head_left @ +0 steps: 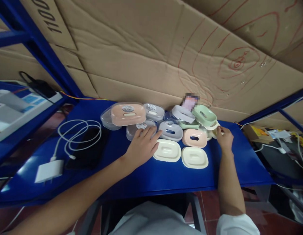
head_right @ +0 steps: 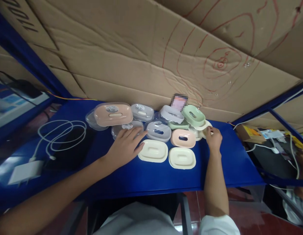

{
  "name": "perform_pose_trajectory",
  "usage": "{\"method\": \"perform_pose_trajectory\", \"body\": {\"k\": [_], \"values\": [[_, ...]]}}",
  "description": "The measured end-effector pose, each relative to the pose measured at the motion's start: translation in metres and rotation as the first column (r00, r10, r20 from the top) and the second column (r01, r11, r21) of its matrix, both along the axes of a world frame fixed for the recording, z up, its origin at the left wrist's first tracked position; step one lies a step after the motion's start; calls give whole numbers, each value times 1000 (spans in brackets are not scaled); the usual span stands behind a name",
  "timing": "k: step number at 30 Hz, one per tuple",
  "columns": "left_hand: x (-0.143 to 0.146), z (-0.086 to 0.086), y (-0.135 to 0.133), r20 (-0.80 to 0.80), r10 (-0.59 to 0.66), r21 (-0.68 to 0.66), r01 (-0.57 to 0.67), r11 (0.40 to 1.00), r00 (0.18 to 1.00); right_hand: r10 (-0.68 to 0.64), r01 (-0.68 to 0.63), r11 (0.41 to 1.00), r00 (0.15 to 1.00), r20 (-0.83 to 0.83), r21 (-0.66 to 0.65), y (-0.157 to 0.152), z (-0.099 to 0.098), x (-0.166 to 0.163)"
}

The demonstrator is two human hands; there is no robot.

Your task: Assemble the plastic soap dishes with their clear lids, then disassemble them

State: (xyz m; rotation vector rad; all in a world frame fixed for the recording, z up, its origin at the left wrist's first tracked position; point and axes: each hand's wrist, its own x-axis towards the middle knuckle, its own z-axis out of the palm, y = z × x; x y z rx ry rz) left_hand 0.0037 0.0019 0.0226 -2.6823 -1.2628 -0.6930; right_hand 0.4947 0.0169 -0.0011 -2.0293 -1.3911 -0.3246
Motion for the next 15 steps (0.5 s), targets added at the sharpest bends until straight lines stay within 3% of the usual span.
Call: {"method": "perform_pose_trajectory", "body": {"k": [7, 12, 14, 15], "values": [[1, -4, -3, -41, 108, 28, -107, 994, 993, -54, 54, 997, 999, -2, 63, -1, 1, -3], [3, -3, -4, -3, 78, 34, -78, 996, 997, -138, 112, 950, 988, 68, 290, -10, 21, -32], [3, 5, -4, 38, 33, 50, -35, 998, 999, -65, -5, 918, 985, 161, 397, -15, 32, -64], [1, 11, -3, 53, 11, 71, -15, 997, 999, 44, -142, 899, 971, 236, 415, -18, 37, -84]]}}
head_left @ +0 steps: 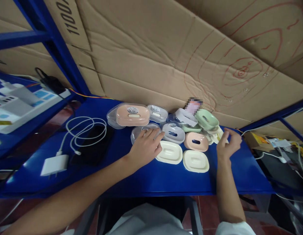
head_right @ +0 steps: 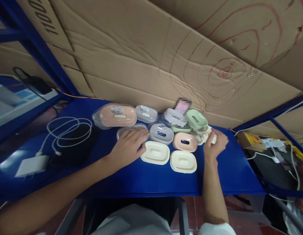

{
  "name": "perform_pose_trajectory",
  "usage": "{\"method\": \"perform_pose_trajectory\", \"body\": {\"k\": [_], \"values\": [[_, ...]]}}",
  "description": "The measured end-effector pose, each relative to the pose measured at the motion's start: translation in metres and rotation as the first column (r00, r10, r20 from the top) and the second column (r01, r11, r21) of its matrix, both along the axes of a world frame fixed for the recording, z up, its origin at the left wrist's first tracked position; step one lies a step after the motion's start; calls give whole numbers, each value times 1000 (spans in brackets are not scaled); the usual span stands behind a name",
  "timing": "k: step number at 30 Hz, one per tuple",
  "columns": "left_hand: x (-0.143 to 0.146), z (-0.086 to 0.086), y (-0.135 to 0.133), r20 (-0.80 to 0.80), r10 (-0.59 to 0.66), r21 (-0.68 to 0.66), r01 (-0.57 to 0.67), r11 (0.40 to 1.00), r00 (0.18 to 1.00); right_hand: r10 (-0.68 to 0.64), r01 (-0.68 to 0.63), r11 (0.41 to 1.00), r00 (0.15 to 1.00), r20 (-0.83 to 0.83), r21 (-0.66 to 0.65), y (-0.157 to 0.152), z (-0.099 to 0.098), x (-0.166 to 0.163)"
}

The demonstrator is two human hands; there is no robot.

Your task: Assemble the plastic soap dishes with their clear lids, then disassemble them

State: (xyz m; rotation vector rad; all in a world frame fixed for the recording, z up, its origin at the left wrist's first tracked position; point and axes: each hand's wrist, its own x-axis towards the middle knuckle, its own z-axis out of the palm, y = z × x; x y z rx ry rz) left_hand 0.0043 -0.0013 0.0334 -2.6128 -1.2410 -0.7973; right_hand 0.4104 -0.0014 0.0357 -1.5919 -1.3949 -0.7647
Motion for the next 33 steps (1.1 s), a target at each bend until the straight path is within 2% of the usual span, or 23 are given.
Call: {"method": "perform_pose_trajectory", "body": {"k": [1, 2, 4, 5, 7, 9, 11, 13, 16, 19, 21, 23, 25, 27, 30, 33], "values": [[-5, 7, 2, 11, -13, 27, 12, 1000, 1000, 156, -154, 988, 985, 80, -26, -3, 4, -23], [-12, 15, 5, 15, -16, 58, 15, 998, 1000, 315, -305, 948, 940, 134, -87, -6, 7, -46], [-34, 28, 17, 17, 33, 99, -35, 994, 999, 583, -536, 806, 792, 181, -251, -10, 9, -93], [-47, 32, 25, 29, 87, 101, -89, 991, 996, 675, -597, 723, 717, 173, -347, -11, 8, -113], [-74, 34, 45, 42, 182, 39, -184, 982, 982, 781, -658, 596, 608, 141, -460, -13, 4, -147], [-93, 27, 63, 33, 202, -89, -199, 976, 979, 830, -693, 527, 544, 122, -491, -14, -3, -167], [-101, 17, 74, 119, 230, -127, -215, 968, 966, 856, -709, 482, 507, 102, -515, -16, -10, -174], [-96, 10, 75, 186, 202, -93, -188, 978, 961, 853, -707, 467, 520, 57, -531, -19, -15, -172], [-76, 8, 65, 237, 95, -34, -89, 995, 967, 800, -705, 511, 599, -27, -491, -22, -17, -162], [-60, 6, 56, 205, 60, -51, -50, 997, 977, 760, -685, 535, 646, -73, -495, -23, -14, -157], [-54, 1, 54, 150, 59, -101, -44, 994, 987, 775, -682, 508, 629, -66, -526, -24, -12, -159], [-51, -7, 54, 76, 51, -142, -40, 989, 996, 819, -687, 448, 572, -45, -572, -27, -12, -164], [-50, -12, 55, 14, 62, -139, -59, 988, 998, 862, -677, 380, 507, -25, -631, -31, -13, -171], [-50, -10, 53, -6, 89, -120, -89, 989, 996, 890, -657, 334, 456, -4, -676, -35, -15, -178], [-52, 5, 47, -50, 76, -143, -83, 986, 996, 907, -648, 322, 420, 28, -690, -37, -19, -187], [-58, 20, 38, -125, 42, -123, -57, 991, 991, 891, -637, 363, 450, 54, -681, -37, -21, -189]]}}
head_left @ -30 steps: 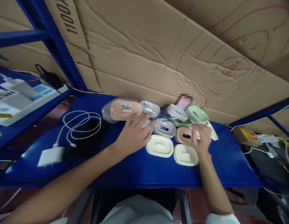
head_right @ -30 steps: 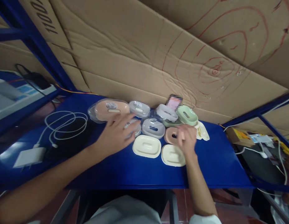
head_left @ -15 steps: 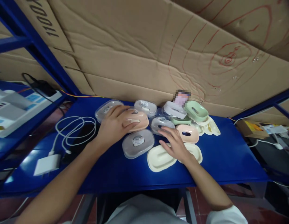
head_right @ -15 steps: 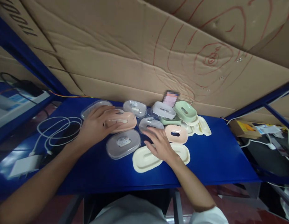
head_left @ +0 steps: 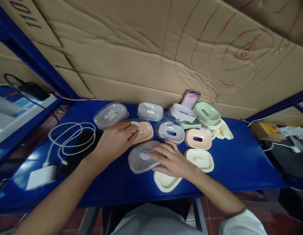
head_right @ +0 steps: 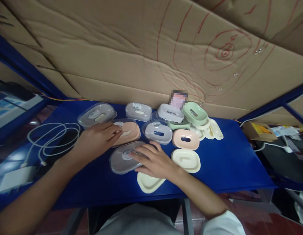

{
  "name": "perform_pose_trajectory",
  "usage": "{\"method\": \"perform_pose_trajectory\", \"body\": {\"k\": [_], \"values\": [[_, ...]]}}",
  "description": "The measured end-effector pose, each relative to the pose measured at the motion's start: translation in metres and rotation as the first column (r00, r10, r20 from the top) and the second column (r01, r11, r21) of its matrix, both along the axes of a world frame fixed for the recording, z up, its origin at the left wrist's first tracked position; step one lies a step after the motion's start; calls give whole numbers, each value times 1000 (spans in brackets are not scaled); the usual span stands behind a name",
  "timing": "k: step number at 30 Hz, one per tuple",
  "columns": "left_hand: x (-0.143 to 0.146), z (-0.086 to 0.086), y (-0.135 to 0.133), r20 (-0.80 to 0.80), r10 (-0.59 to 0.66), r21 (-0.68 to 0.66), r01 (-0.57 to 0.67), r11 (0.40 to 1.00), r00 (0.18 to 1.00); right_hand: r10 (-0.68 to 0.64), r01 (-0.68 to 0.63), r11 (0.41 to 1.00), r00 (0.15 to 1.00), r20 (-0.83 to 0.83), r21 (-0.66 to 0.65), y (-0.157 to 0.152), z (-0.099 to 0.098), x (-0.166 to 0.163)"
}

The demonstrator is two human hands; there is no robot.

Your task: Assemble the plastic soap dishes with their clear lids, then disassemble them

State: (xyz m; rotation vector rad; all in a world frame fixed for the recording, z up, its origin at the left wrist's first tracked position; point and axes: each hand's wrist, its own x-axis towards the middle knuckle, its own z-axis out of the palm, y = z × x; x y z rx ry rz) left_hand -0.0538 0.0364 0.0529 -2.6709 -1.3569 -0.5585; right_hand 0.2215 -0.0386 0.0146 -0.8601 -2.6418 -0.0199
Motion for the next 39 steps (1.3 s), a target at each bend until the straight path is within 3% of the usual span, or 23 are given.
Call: {"method": "perform_pose_trajectory", "body": {"k": [5, 9, 12, 15, 17, 19, 27, 34, 39], "values": [[-8, 5, -13, -110, -38, 0, 38, 999, 993, -83, 85, 996, 993, -78, 23, 4, -1, 5], [-8, 0, -22, -149, -64, -82, 52, 995, 987, -148, 160, 987, 955, -258, 26, 6, -3, 9], [-4, -8, -24, -132, -98, -79, 88, 993, 986, -165, 217, 969, 925, -344, 120, 1, -2, 11], [1, -16, -21, -128, -98, -72, 89, 993, 987, -36, 99, 968, 964, -263, 230, -8, 2, 9], [3, -18, -17, -112, -89, -64, 82, 995, 990, 80, -52, 973, 990, -118, 223, -13, 4, 4], [4, -19, -11, -102, -71, -56, 66, 996, 992, 121, -120, 974, 993, 5, 191, -15, 5, -1], [5, -14, -3, -7, 24, -19, -24, 1000, 1000, -34, 22, 992, 995, 95, 122, -12, 3, -6], [5, -11, -2, 41, 56, 14, -56, 998, 998, -71, 80, 994, 990, -122, 69, -8, 16, 2], [7, -14, -2, 53, 17, -33, -15, 999, 998, -122, 127, 991, 987, -104, 44, -5, 14, 3]]}}
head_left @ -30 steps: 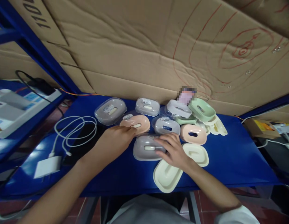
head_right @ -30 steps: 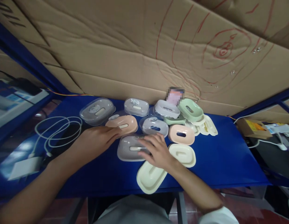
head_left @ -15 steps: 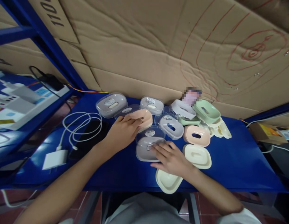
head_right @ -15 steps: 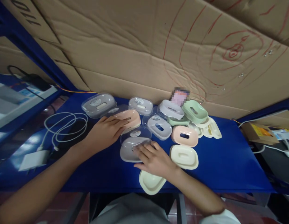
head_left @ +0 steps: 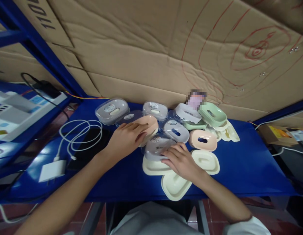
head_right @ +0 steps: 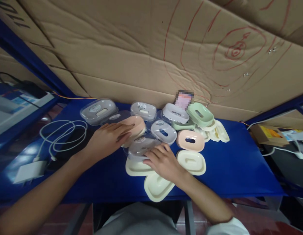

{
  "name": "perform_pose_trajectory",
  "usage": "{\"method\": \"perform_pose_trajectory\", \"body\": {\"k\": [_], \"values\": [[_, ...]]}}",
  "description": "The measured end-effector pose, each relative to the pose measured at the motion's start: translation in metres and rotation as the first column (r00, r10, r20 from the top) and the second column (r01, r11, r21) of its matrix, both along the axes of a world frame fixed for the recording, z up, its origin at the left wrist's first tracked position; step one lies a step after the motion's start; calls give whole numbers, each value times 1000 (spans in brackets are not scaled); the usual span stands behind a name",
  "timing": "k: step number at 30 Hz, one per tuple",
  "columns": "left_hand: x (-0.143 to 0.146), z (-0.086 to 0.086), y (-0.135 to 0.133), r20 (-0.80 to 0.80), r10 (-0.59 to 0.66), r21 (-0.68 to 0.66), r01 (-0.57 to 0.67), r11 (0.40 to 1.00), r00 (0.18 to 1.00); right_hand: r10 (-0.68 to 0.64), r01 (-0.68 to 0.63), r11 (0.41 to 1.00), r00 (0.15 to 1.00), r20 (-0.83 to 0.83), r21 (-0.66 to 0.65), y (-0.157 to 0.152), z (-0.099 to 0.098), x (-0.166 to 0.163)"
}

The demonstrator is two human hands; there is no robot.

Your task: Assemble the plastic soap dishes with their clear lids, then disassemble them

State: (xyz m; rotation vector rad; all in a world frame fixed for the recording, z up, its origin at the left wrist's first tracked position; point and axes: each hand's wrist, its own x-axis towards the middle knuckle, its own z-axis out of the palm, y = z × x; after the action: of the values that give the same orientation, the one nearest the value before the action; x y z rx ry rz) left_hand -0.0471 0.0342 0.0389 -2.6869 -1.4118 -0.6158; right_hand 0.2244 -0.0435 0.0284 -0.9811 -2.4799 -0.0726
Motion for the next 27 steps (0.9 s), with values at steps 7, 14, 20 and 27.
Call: {"method": "perform_pose_trajectory", "body": {"k": [7, 14, 20, 27], "values": [[1, 11, -7, 66, -102, 90, 96, 991, 993, -16, 24, 999, 987, -158, 48, 4, -4, 8], [26, 12, -60, -84, -608, 197, 611, 767, 789, -32, 41, 999, 952, -303, 24, 4, 5, 15], [37, -3, -64, -218, -647, 184, 682, 708, 730, -85, 85, 996, 959, -271, -10, 33, 24, 20], [34, -11, -54, -182, -594, 150, 619, 771, 784, -281, 295, 953, 945, 167, -67, 123, 53, -21]]}}
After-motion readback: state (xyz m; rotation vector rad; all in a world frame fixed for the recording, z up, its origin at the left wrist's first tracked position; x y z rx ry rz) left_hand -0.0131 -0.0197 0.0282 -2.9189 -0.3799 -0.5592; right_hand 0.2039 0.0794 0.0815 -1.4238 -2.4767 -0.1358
